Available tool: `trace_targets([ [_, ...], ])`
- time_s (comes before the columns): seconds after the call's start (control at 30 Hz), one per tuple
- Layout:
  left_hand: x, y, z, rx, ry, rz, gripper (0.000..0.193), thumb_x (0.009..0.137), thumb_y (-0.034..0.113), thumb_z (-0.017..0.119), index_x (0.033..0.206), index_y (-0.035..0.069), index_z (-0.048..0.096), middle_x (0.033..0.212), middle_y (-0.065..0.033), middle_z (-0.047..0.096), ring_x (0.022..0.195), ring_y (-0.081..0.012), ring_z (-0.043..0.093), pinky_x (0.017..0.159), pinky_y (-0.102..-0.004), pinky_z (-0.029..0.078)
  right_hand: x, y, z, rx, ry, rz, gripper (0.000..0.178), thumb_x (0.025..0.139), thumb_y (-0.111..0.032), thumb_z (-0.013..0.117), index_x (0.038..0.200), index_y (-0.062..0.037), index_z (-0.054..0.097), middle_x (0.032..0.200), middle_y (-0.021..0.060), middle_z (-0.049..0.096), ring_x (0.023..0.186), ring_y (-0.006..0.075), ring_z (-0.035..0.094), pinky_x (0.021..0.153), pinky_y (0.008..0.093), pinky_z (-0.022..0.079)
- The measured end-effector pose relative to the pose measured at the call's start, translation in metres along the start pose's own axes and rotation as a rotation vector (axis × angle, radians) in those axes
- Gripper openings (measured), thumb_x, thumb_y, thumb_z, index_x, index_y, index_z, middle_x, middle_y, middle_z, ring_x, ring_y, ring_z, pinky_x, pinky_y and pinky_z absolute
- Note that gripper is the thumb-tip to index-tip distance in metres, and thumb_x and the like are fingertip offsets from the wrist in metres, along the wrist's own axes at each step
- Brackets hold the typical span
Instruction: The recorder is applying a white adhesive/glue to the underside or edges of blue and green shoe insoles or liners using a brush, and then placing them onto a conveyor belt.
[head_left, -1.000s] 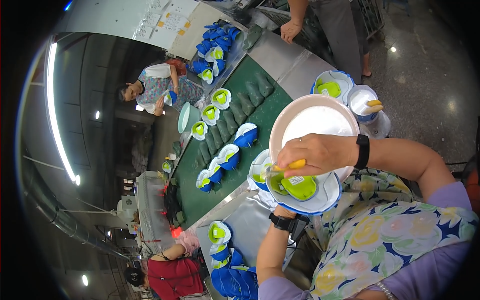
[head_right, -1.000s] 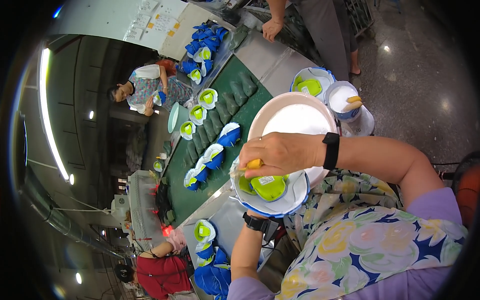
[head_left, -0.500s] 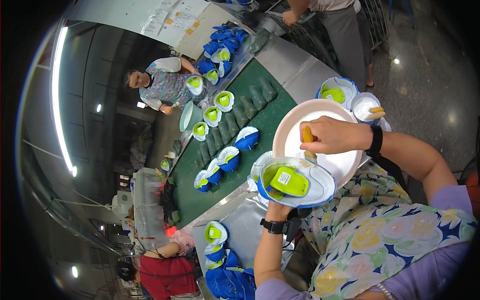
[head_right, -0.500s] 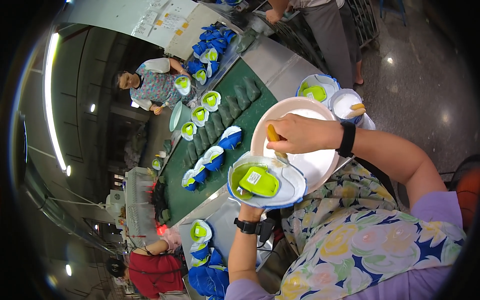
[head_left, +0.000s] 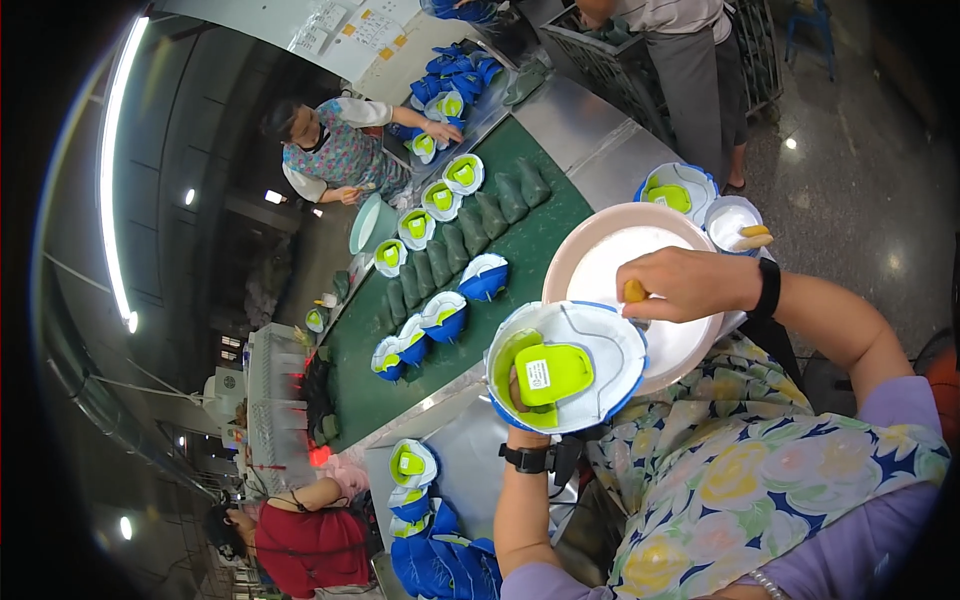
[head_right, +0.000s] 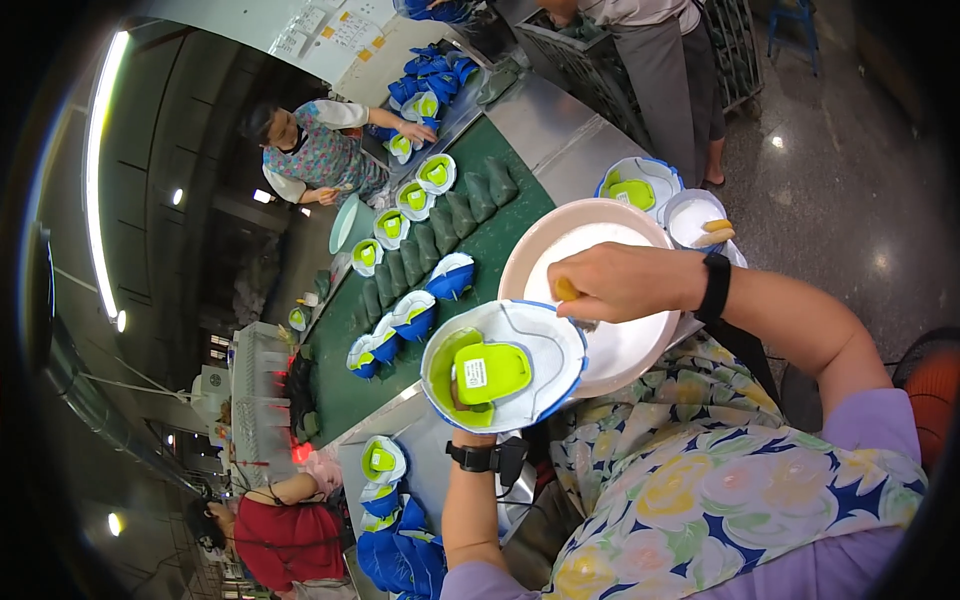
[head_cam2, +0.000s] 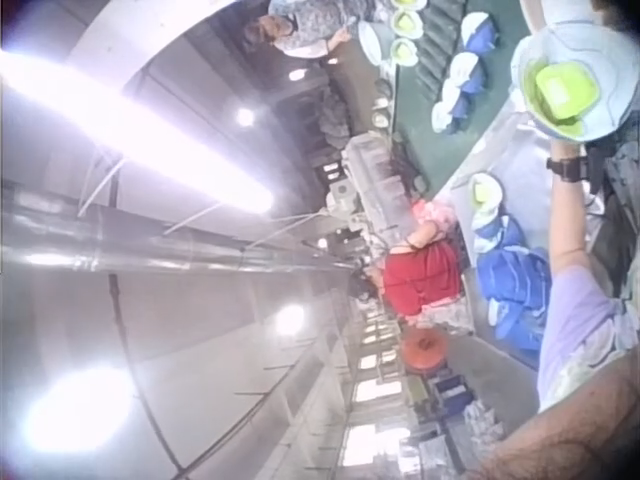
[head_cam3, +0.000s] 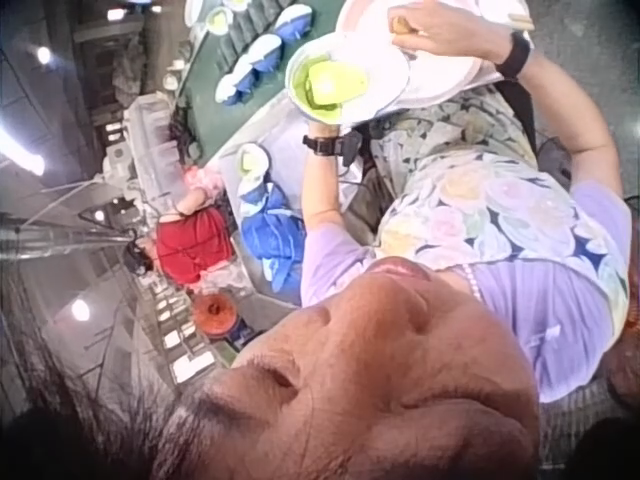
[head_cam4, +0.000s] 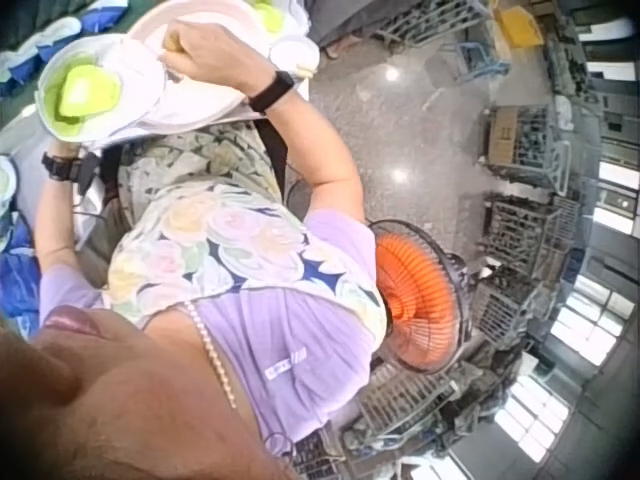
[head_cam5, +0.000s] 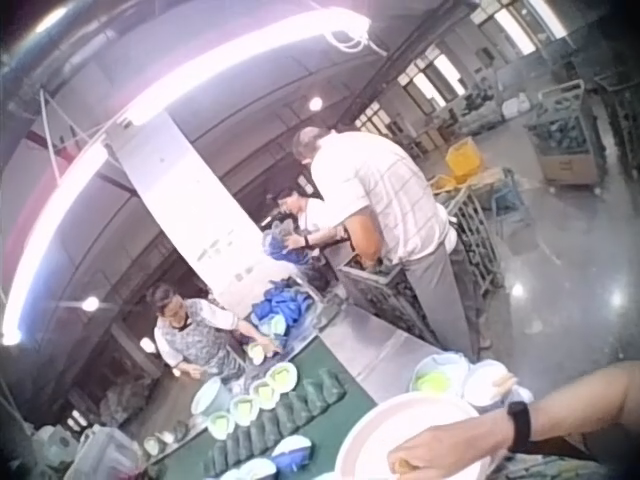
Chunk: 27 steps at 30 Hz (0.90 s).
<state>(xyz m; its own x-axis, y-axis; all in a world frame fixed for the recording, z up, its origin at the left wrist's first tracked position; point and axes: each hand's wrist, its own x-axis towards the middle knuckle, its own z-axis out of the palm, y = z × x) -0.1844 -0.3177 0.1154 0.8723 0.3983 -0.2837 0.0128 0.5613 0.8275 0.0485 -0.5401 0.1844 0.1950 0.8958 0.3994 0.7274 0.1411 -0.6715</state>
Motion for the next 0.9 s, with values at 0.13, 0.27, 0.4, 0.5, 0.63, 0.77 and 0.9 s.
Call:
trace_targets([
  [0.13,0.004,0.004,0.005,0.005,0.010,0.041,0.058,0.094,0.044,0.054,0.139,0.009,0.046,0.135,-0.0119,0.056,0.122,-0.0314,0.055,0.106,-0.0502,0.043,0.003,0.005,-0.004,-0.035,0.300,-0.083,0.021,0.091,-0.021,0.064,0.101,-0.0032,0.060,0.091,0.0162,0.066,0.082,0.0348,0.064,0.076,0.0397,0.050],
  [0.27,0.006,-0.010,0.013,0.041,0.031,0.069,0.057,0.094,0.044,0.054,0.140,0.009,0.045,0.135,-0.0117,0.055,0.122,-0.0314,0.055,0.106,-0.0502,0.043,0.023,-0.016,0.012,0.071,0.249,-0.184,0.018,0.089,-0.018,0.067,0.098,-0.0037,0.062,0.093,0.0122,0.067,0.083,0.0293,0.066,0.075,0.0357,0.051],
  [0.4,0.008,-0.007,0.016,0.072,0.058,0.108,0.057,0.094,0.043,0.054,0.140,0.010,0.045,0.135,-0.0116,0.055,0.123,-0.0314,0.054,0.106,-0.0502,0.043,0.017,-0.005,0.008,-0.063,0.161,-0.043,0.018,0.090,-0.019,0.064,0.091,-0.0015,0.060,0.087,0.0167,0.065,0.076,0.0337,0.064,0.068,0.0385,0.050],
  [0.5,0.011,-0.003,0.013,0.084,0.082,0.146,0.057,0.094,0.043,0.054,0.140,0.010,0.045,0.135,-0.0116,0.055,0.123,-0.0314,0.054,0.106,-0.0502,0.043,0.002,0.006,0.004,0.038,0.075,0.180,0.020,0.089,-0.019,0.064,0.087,-0.0004,0.058,0.083,0.0183,0.064,0.073,0.0339,0.064,0.063,0.0384,0.048],
  [0.63,0.036,0.013,-0.028,0.214,0.064,0.431,0.048,0.096,0.025,0.056,0.140,0.011,0.042,0.133,-0.0115,0.055,0.118,-0.0302,0.056,0.098,-0.0466,0.049,-0.012,0.014,0.001,0.141,0.351,0.153,0.016,0.088,-0.014,0.065,0.086,-0.0009,0.056,0.076,0.0119,0.063,0.066,0.0241,0.062,0.060,0.0339,0.046],
  [0.77,0.075,0.030,-0.108,0.318,0.329,0.291,0.023,0.098,0.015,0.053,0.121,0.012,0.052,0.104,-0.0093,0.063,0.087,-0.0239,0.066,0.065,-0.0332,0.054,-0.024,0.022,0.003,0.233,0.319,0.241,0.017,0.088,-0.016,0.066,0.091,-0.0012,0.058,0.078,0.0088,0.062,0.068,0.0165,0.060,0.063,0.0293,0.047],
  [0.9,0.126,0.057,-0.101,0.273,0.240,0.207,0.020,0.100,0.015,0.049,0.119,0.010,0.049,0.099,-0.0090,0.063,0.078,-0.0217,0.065,0.063,-0.0328,0.057,-0.030,0.022,0.002,0.277,0.301,0.369,0.020,0.088,-0.019,0.067,0.093,-0.0011,0.060,0.080,0.0096,0.064,0.075,0.0169,0.061,0.070,0.0293,0.048],
])
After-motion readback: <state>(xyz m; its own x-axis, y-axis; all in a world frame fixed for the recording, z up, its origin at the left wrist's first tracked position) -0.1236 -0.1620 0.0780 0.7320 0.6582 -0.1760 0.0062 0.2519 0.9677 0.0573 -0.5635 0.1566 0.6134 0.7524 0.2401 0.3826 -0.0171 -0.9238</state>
